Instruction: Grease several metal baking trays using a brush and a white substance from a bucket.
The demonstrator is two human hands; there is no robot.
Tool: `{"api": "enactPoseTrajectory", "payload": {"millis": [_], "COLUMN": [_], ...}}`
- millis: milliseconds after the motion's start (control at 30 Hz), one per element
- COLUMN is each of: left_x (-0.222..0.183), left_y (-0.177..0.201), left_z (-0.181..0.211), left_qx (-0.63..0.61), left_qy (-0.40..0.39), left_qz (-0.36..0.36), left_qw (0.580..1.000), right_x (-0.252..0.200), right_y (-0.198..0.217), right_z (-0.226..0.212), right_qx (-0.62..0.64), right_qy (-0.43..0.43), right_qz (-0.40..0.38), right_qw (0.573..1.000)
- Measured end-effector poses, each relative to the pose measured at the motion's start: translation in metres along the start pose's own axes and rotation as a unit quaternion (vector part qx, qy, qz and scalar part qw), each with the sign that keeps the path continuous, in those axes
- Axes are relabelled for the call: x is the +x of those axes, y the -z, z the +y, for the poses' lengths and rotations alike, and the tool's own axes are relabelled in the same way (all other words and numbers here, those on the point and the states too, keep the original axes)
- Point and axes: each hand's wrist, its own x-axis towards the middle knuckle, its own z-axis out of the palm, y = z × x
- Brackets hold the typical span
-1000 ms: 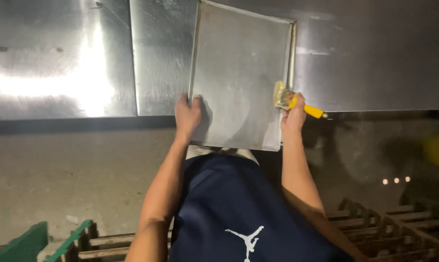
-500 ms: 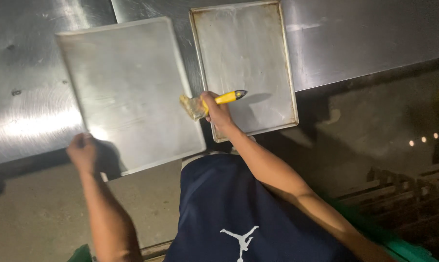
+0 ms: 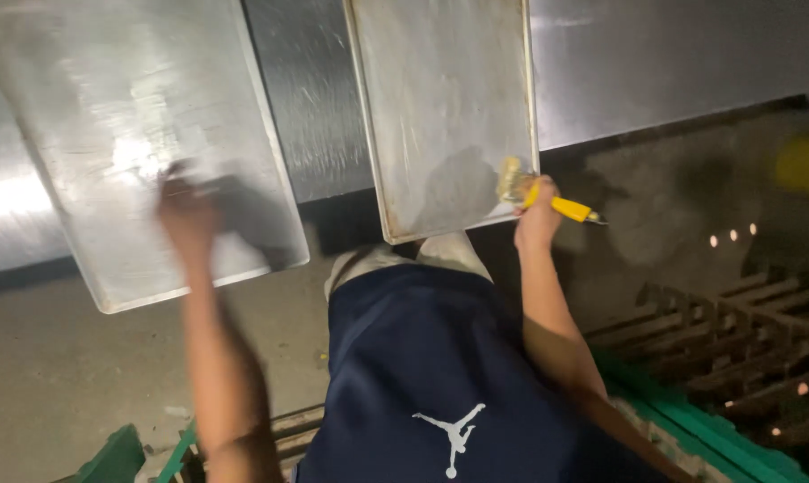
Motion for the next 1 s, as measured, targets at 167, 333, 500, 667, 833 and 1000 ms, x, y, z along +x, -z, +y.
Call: {"api": "enactPoseTrajectory", "payload": {"millis": [167, 333, 500, 667, 833, 1000], "left_x": [-0.037, -0.036, -0.041, -0.022, -0.020, -0.023], "left_y": [-0.139, -0.211, -0.282, -0.310, -0.316, -0.323], "left_z": [0.159, 0.209, 0.211, 0.245, 0.248, 0.231], "left_qx": [0.037, 0.134, 0.148, 0.143, 0.121, 0.101], "left_qy": [-0.077, -0.020, -0.045, -0.003, 0.019, 0.011], "left_qz": [-0.259, -0.317, -0.330, -0.332, -0.321, -0.293], "left_qw": [0.962, 0.939, 0.931, 0.932, 0.939, 0.951], "right_x": [0.014, 0.040, 0.062, 0.120, 0.132, 0.086], "right_y": [0.039, 0.066, 0.086, 0.102, 0.093, 0.056], "right_z": [-0.017, -0.016, -0.063, -0.092, -0.079, -0.058], "right_qx": [-0.082, -0.202, -0.407, -0.410, -0.424, -0.379], "right_qy": [0.100, 0.258, 0.416, 0.410, 0.431, 0.441], "right_qz": [0.050, -0.029, -0.068, -0.036, -0.072, -0.058], "right_qw": [0.990, 0.944, 0.810, 0.814, 0.794, 0.811]}}
